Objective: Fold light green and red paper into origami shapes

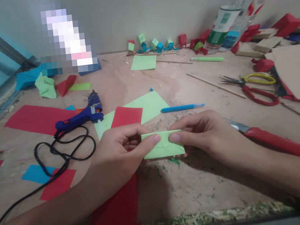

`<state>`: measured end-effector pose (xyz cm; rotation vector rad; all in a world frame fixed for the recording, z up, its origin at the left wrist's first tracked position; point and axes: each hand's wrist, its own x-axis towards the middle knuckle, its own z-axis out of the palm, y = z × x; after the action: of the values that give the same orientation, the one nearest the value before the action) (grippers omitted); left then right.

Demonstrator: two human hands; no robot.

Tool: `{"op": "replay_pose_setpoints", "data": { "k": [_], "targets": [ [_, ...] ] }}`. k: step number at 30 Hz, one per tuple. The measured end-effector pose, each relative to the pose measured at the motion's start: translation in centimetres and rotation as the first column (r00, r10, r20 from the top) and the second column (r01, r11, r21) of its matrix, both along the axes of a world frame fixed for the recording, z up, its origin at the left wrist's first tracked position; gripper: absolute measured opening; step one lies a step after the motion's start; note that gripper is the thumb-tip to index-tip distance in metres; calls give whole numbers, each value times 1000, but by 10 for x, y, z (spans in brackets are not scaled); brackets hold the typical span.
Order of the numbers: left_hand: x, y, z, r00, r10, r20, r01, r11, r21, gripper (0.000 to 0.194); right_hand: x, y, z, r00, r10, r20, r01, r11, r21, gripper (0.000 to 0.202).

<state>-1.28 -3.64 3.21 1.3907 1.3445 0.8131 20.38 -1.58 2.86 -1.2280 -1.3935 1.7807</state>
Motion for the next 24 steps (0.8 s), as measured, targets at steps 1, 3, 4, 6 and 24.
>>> {"op": "replay_pose_setpoints", "data": {
  "k": [1,3,4,6,24],
  "targets": [
    [0,0,0,1000,4,11,-4,1000,-8,26,0,1,0,1000,3,1,-3,1000,11,18],
    [0,-1,0,999,27,40,-26,999,-25,25,0,2,0,1000,14,-12,-14,1000,6,24],
    [1,-1,1,998,40,56,-38,999,-36,25,0,2,0,999,23,-27,-23,1000,-9,28],
    [1,-1,1,994,63,85,-58,997,-59,22,0,2,0,998,39,-50,-42,998,-52,33],
    [-2,3,-1,997,-9,78,13,999,-51,19,1,-1,-1,999,25,-23,-25,1000,8,32]
  ]
}}
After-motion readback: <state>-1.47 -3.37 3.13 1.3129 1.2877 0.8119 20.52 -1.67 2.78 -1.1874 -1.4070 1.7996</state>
